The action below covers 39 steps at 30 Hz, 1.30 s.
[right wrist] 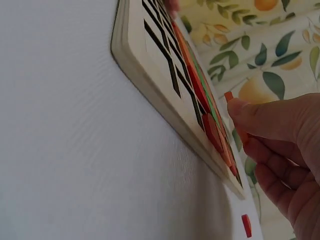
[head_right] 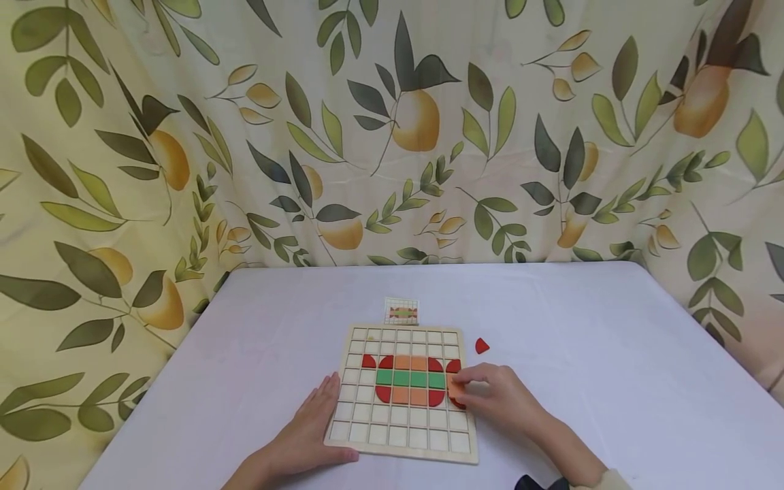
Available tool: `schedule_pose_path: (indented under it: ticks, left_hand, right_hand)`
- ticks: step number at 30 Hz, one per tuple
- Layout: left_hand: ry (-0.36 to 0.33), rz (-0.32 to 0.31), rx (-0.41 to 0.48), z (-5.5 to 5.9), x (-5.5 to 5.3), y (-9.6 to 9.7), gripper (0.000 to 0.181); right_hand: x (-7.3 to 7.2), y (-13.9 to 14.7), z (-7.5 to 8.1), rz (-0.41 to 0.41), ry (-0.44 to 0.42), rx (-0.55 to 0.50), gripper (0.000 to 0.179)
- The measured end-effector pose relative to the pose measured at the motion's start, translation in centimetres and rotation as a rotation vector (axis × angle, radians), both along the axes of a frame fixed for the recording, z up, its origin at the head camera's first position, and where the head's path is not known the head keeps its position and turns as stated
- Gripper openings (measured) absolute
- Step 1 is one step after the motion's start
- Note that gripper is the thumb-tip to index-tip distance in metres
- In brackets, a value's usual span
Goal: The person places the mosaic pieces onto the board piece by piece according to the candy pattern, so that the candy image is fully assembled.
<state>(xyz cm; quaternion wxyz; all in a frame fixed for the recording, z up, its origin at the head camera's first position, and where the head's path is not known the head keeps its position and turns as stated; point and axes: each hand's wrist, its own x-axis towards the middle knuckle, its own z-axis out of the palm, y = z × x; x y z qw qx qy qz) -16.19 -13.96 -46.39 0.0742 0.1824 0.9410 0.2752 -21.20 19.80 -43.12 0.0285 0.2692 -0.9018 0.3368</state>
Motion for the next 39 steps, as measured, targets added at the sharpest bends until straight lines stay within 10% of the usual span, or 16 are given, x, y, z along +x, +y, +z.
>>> schedule_pose_path:
  ticks: [39]
  left_hand:
    - [-0.025,0.011,-0.008,0.3,0.1,0.1,0.121]
  right_hand:
    - [-2.7,-8.1,-0.3,0.141,-0.048,-0.176,0.032]
